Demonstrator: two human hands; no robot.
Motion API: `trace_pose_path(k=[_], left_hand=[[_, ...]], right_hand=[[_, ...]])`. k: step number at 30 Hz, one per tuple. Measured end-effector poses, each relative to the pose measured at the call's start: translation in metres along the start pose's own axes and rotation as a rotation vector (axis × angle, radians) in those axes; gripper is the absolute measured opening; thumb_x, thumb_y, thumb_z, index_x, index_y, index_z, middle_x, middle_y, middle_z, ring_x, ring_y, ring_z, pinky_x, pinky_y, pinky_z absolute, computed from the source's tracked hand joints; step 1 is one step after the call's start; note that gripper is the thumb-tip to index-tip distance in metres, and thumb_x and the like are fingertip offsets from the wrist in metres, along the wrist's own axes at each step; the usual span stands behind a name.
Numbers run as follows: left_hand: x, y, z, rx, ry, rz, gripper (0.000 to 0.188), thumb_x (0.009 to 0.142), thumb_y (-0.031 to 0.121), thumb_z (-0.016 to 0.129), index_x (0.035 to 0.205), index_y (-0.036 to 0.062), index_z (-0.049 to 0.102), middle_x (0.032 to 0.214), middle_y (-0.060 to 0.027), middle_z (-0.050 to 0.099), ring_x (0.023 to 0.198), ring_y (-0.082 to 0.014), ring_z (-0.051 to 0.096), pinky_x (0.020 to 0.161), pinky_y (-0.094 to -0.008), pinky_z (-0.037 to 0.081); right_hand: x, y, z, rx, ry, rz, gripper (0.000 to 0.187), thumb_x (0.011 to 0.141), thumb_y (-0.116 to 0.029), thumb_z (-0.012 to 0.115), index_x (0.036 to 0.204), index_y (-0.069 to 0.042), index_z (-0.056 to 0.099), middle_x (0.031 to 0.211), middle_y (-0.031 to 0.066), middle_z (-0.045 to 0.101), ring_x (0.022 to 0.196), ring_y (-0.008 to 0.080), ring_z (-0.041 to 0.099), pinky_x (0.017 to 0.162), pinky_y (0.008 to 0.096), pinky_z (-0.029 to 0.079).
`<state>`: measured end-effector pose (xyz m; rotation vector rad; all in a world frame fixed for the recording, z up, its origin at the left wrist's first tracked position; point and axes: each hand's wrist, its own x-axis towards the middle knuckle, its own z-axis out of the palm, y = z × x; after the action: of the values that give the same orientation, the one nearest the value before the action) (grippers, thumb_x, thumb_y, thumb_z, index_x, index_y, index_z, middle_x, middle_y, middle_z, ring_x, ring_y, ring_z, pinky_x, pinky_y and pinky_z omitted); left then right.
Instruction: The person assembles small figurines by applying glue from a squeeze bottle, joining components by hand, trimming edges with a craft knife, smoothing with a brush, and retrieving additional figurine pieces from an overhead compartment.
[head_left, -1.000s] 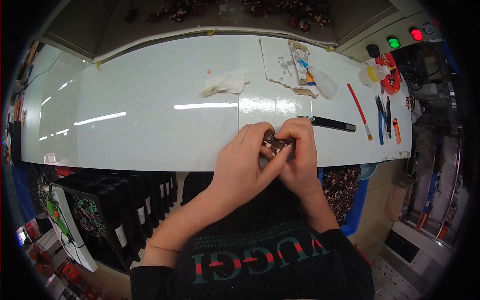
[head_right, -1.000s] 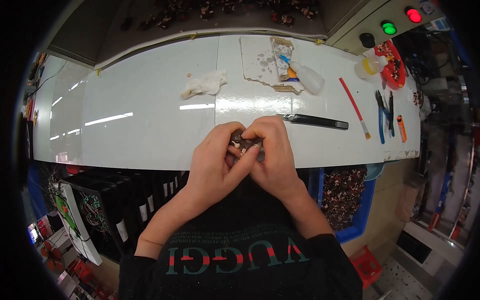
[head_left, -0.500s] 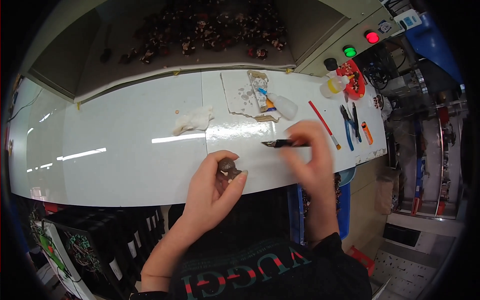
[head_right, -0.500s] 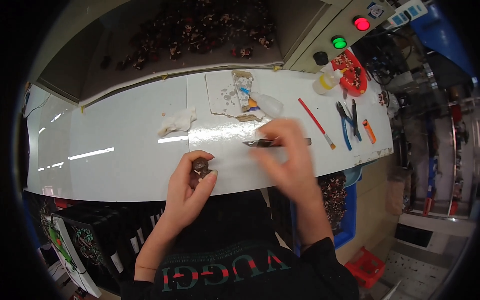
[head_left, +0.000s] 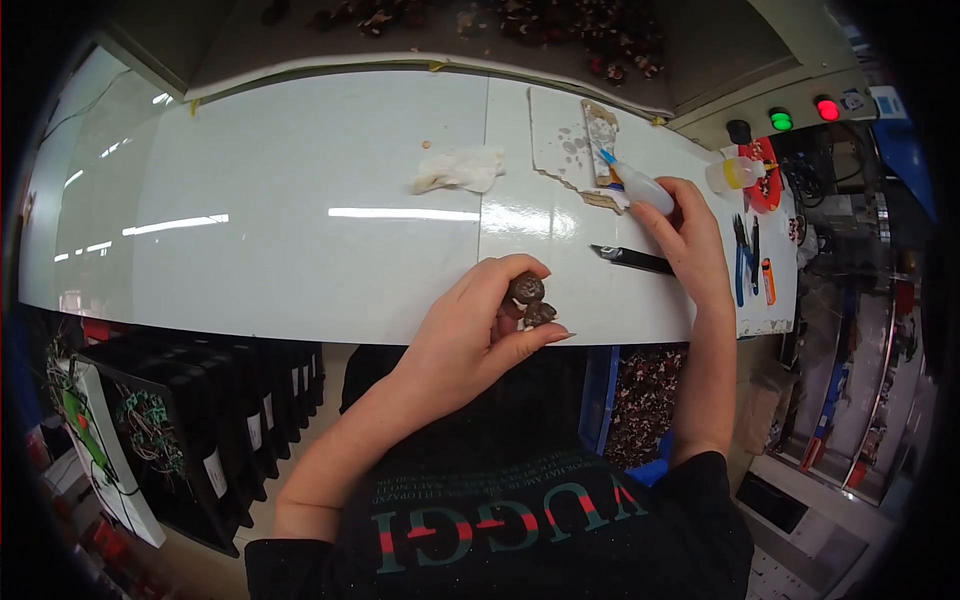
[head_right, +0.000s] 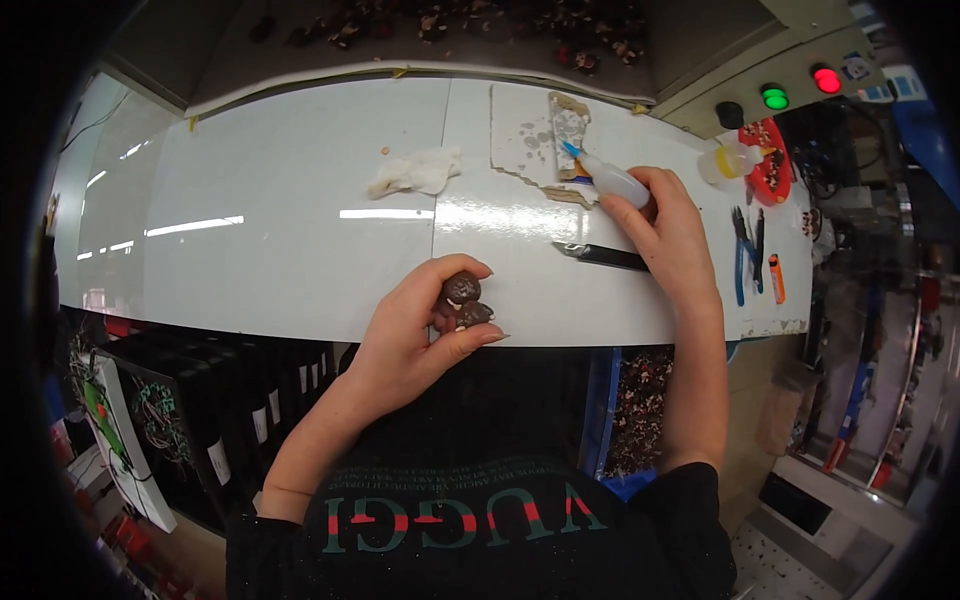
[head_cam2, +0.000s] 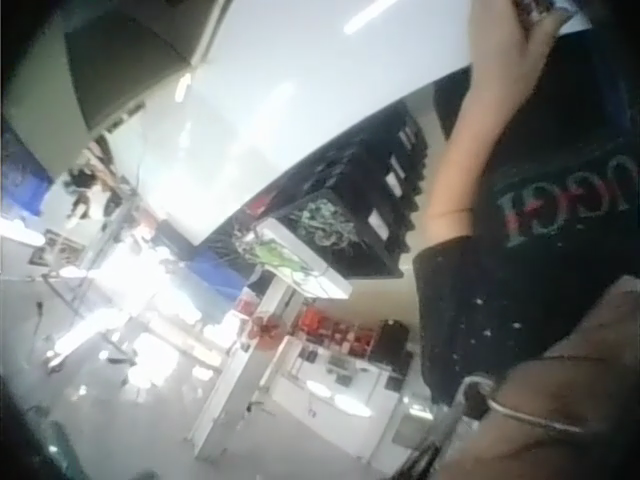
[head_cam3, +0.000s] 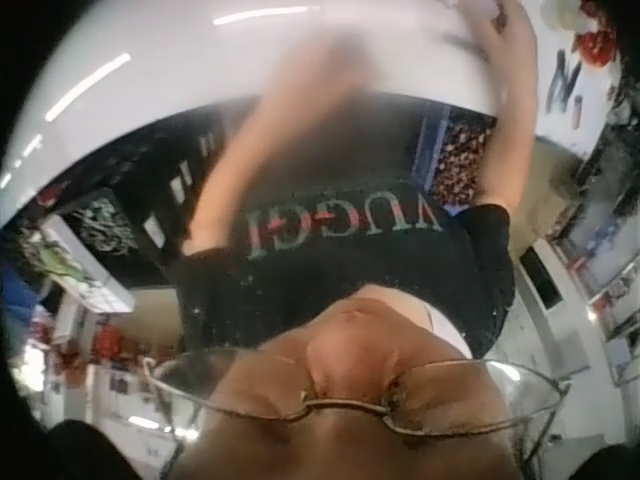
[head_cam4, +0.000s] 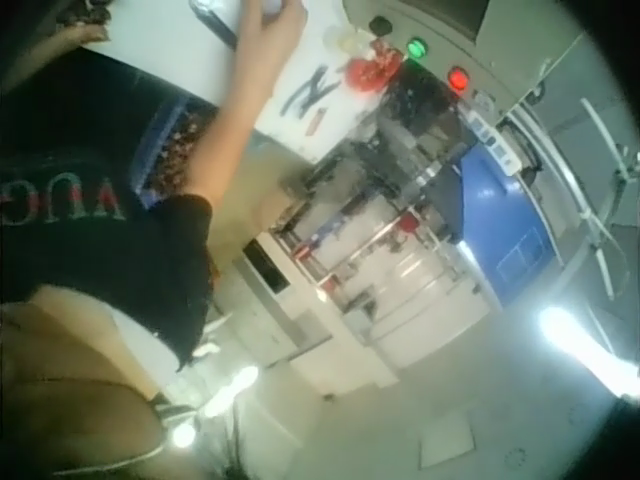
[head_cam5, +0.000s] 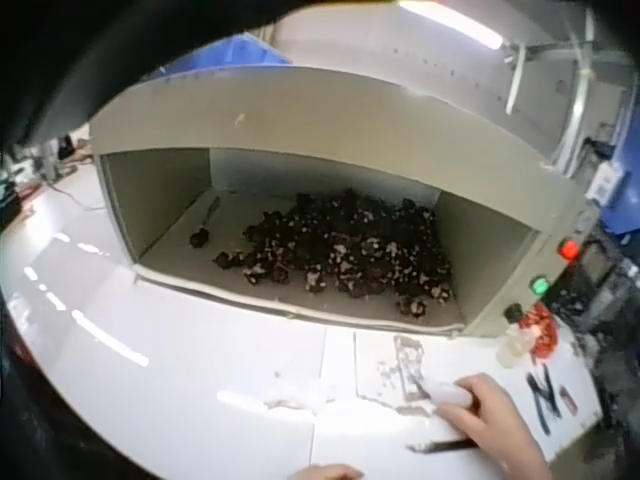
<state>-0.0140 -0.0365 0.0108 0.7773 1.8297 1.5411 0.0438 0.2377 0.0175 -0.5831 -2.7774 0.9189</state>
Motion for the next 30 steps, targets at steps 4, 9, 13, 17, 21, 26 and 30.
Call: trace_pose_path(k=[4,9,13,17,21,26,30], left_hand=[[-0.002,-0.008,-0.004,-0.022,0.004,0.017,0.045,0.08,0.012,0.075,0.118,0.0064,0.052,0.094,-0.0033,0.054,0.074,-0.0079,0.051,0.066,-0.0217,0.045],[-0.001,-0.011,-0.005,-0.024,-0.019,0.025,0.043,0.079,0.009,0.075,0.116,0.0074,0.052,0.094,-0.0034,0.053,0.075,-0.0089,0.052,0.066,-0.0219,0.045],[0.0,-0.011,-0.005,-0.004,-0.027,0.034,0.043,0.079,0.008,0.075,0.116,0.0076,0.052,0.094,-0.0033,0.053,0.075,-0.0089,0.051,0.066,-0.0216,0.045],[-0.001,-0.01,-0.004,0.0,-0.027,0.042,0.044,0.079,0.008,0.075,0.116,0.0081,0.052,0.093,-0.0026,0.052,0.072,-0.0083,0.048,0.064,-0.0213,0.044],[-0.001,-0.01,-0.004,-0.016,-0.025,0.05,0.044,0.079,0.007,0.075,0.116,0.0084,0.052,0.093,-0.0021,0.051,0.071,-0.0079,0.046,0.064,-0.0211,0.043],[-0.002,-0.01,-0.004,-0.015,-0.027,0.058,0.044,0.079,0.008,0.075,0.116,0.0084,0.052,0.092,-0.002,0.051,0.071,-0.008,0.046,0.064,-0.0211,0.043],[-0.002,-0.01,-0.004,-0.017,-0.04,0.051,0.044,0.079,0.008,0.075,0.116,0.0081,0.052,0.093,-0.0022,0.051,0.071,-0.008,0.046,0.064,-0.021,0.043]], right_hand=[[-0.013,0.001,-0.001,0.235,-0.027,0.035,0.03,0.084,-0.011,0.067,0.109,0.0,0.057,0.096,0.0038,0.058,0.077,0.0117,0.052,0.069,0.0257,0.043],[-0.039,-0.013,-0.015,0.425,-0.053,-0.158,0.031,0.081,-0.013,0.071,0.105,0.001,0.057,0.094,0.0041,0.059,0.085,0.013,0.054,0.073,0.0269,0.042],[-0.046,-0.013,-0.015,0.458,-0.163,-0.333,0.043,0.074,-0.034,0.08,0.096,-0.002,0.061,0.088,0.0046,0.061,0.075,0.0132,0.053,0.067,0.0251,0.04],[-0.047,-0.019,-0.008,0.403,-0.187,-0.4,0.043,0.07,-0.037,0.082,0.09,-0.003,0.063,0.079,0.0037,0.06,0.068,0.0143,0.053,0.06,0.0253,0.04],[-0.046,-0.024,-0.006,0.374,-0.211,-0.389,0.042,0.068,-0.036,0.083,0.087,-0.004,0.064,0.077,0.0042,0.059,0.066,0.0147,0.054,0.057,0.0255,0.04],[-0.044,-0.028,-0.004,0.341,-0.224,-0.38,0.043,0.067,-0.035,0.084,0.088,-0.004,0.064,0.076,0.0044,0.059,0.067,0.0151,0.054,0.058,0.0259,0.041],[-0.043,-0.031,-0.005,0.283,-0.23,-0.39,0.042,0.065,-0.034,0.084,0.087,-0.004,0.064,0.076,0.0047,0.059,0.068,0.0159,0.055,0.058,0.0261,0.042]])
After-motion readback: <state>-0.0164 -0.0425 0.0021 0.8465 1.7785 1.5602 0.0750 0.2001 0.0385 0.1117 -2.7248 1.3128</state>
